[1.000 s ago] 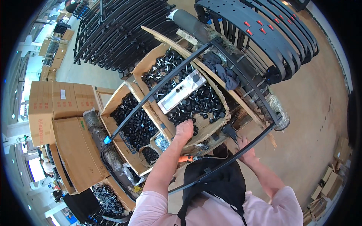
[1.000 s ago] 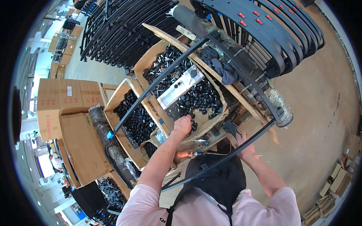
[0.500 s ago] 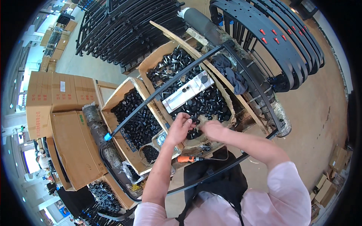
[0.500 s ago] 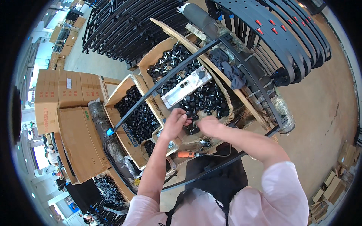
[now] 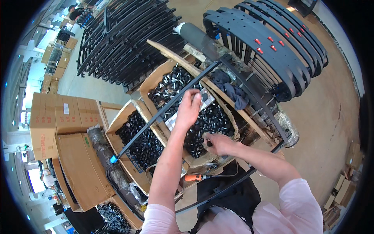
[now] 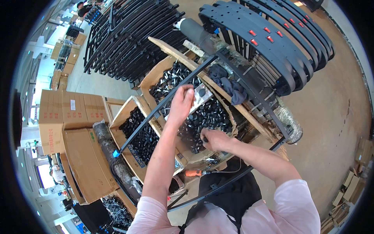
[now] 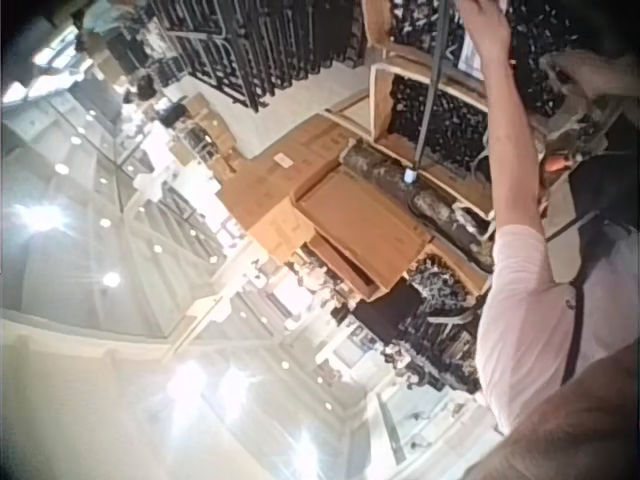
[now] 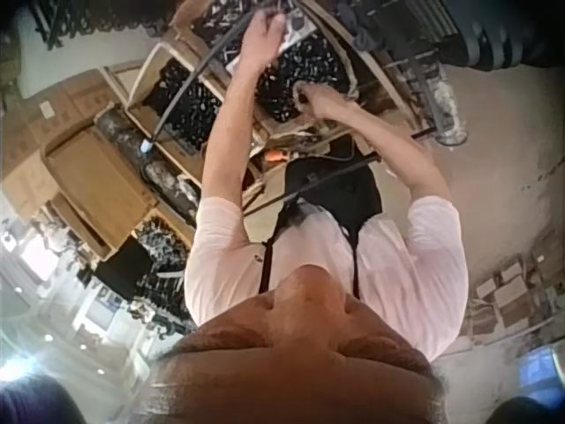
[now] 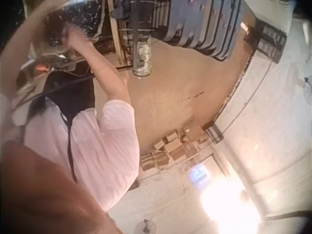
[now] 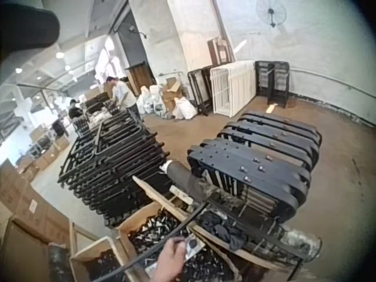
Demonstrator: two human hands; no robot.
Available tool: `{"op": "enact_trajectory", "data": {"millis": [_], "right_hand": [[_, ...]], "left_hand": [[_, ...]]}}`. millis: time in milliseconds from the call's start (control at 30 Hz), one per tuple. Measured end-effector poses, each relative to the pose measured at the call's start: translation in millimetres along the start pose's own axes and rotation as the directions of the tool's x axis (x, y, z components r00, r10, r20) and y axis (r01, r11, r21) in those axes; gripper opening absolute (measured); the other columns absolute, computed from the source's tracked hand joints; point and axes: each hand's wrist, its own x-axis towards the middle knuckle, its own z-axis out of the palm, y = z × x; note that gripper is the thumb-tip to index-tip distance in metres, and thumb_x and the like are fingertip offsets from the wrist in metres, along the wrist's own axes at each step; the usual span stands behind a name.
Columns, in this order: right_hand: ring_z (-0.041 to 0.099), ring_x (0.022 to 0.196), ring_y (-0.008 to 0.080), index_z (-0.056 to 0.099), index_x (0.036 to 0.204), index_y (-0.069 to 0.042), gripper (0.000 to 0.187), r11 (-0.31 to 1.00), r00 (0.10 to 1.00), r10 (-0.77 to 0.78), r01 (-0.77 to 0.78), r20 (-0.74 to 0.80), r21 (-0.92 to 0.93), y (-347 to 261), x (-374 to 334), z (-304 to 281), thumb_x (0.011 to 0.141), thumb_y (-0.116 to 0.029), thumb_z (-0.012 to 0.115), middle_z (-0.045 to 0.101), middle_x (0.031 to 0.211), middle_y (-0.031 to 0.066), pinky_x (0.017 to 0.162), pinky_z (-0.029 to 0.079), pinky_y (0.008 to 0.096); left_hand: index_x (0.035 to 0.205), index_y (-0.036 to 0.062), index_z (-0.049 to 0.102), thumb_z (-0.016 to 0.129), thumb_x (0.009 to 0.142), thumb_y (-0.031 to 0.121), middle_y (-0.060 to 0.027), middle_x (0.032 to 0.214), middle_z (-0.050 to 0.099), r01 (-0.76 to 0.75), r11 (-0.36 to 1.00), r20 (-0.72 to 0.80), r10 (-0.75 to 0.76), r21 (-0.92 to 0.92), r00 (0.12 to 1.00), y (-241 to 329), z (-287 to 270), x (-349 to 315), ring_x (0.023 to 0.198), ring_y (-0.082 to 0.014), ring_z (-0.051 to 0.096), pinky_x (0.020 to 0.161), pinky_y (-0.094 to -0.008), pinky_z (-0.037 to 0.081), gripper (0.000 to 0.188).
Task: The person assembles a black electronic device by attaching a power cord and securing a casing with a pneumatic screwdriver. They handle various components including a metal frame, power cables, and a plastic housing, working at a station in a warehouse environment.
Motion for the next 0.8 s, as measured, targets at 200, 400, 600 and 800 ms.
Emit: {"op": "enact_trajectory", "data": {"millis": [200, 400, 600, 800], "right_hand": [[0.073, 0.093, 0.0445, 0.069, 0.115, -0.002, 0.034, 0.948, 0.985, 0.143, -0.11, -0.092, 0.299, -21, -105, -65, 0.103, -0.034, 0.067, 0.075, 0.098, 0.0234, 0.085, 0.056, 0.0503], [0.073, 0.092, 0.0376, 0.076, 0.109, -0.001, 0.033, 0.931, 0.914, 0.11, 0.044, -0.391, 0.363, 9, -189, -71, 0.101, -0.033, 0.073, 0.075, 0.1, 0.0188, 0.082, 0.057, 0.0446], [0.071, 0.089, 0.0329, 0.076, 0.115, -0.001, 0.033, 0.873, 0.854, 0.328, -0.111, -0.404, 0.474, 33, -227, -63, 0.096, -0.028, 0.078, 0.073, 0.098, 0.0176, 0.081, 0.057, 0.0435], [0.069, 0.091, 0.0293, 0.074, 0.119, -0.001, 0.032, 0.891, 0.793, 0.384, -0.184, -0.472, 0.415, 41, -246, -60, 0.093, -0.018, 0.077, 0.069, 0.104, 0.015, 0.083, 0.056, 0.0423]], "left_hand": [[0.123, 0.0032, 0.072, 0.067, 0.106, 0.031, -0.0191, 0.106, 0.078, -0.306, 0.901, -0.168, 0.368, 0.309, 0.915, 42, 37, 120, 0.102, -0.0345, 0.076, 0.09, -0.0432, 0.057, 0.033], [0.133, 0.0105, 0.071, 0.068, 0.105, 0.03, -0.0199, 0.12, 0.077, -0.331, 0.898, -0.129, 0.379, 0.289, 0.916, 12, 60, 172, 0.111, -0.0361, 0.074, 0.096, -0.0435, 0.056, 0.034], [0.134, -0.002, 0.062, 0.066, 0.107, 0.021, -0.0225, 0.128, 0.074, -0.315, 0.942, -0.047, 0.322, 0.114, 0.946, 6, 68, 178, 0.12, -0.0291, 0.072, 0.104, -0.0373, 0.054, 0.036], [0.14, 0.0057, 0.063, 0.06, 0.108, 0.014, -0.0193, 0.132, 0.073, -0.473, 0.847, 0.042, 0.478, 0.241, 0.877, 17, 68, 164, 0.123, -0.0317, 0.07, 0.106, -0.0386, 0.052, 0.033]]}}
